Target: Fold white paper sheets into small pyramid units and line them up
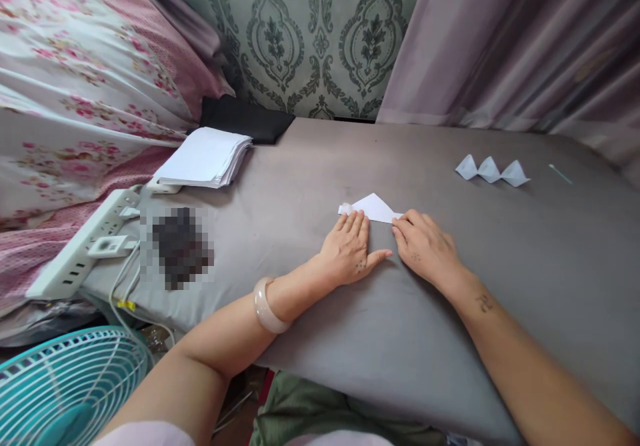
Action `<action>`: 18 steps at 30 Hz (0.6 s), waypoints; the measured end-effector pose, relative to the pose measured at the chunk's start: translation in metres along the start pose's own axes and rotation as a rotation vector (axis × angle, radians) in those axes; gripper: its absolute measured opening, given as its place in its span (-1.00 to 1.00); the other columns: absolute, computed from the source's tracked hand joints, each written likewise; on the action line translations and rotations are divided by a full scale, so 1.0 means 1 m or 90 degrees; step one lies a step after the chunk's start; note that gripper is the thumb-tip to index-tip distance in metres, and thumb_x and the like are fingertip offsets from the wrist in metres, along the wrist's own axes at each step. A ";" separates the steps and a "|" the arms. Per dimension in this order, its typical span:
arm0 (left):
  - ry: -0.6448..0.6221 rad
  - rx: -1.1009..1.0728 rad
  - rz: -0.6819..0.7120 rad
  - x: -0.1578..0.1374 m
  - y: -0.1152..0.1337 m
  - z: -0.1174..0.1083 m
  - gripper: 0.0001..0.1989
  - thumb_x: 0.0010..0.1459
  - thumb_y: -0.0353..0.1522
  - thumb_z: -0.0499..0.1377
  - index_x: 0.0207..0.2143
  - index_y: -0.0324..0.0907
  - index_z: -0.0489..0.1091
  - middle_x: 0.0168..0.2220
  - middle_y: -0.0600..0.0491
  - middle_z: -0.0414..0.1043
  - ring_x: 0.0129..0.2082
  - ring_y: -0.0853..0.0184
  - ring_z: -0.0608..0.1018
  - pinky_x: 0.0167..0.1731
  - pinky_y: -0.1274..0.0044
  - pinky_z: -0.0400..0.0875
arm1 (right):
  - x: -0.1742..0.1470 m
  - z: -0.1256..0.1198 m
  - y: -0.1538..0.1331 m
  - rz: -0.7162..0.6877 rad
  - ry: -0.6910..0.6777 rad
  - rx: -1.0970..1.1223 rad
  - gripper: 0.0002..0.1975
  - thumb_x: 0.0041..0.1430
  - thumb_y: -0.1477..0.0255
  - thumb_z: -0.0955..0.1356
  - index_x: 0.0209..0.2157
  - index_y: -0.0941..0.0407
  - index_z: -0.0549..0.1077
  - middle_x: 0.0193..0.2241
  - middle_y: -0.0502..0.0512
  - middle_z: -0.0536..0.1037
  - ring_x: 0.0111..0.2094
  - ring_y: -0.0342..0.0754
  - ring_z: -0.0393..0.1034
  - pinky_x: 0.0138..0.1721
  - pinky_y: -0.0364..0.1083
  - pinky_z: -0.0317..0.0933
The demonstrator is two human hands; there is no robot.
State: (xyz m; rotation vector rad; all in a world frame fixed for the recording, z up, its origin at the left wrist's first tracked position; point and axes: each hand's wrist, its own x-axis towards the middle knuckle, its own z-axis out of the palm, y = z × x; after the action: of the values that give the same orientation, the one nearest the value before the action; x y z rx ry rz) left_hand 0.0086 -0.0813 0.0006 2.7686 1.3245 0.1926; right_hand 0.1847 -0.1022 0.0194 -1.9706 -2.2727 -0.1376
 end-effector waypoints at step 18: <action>0.221 -0.082 -0.145 0.015 -0.077 -0.019 -0.71 0.29 -0.38 -0.05 -0.15 -0.22 0.45 -0.19 -0.14 0.50 -0.14 0.17 0.49 -0.09 0.36 0.36 | 0.003 0.015 0.018 -0.009 0.057 0.145 -0.71 0.26 0.43 0.20 -0.12 0.08 0.50 -0.16 0.17 0.47 -0.12 0.06 0.30 -0.19 -0.01 0.21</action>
State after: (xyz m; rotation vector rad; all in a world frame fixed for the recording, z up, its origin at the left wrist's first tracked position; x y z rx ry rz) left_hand -0.0439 -0.0213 0.0117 2.5301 1.6211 0.7425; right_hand 0.2017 -0.0941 0.0045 -1.7978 -2.1398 0.0304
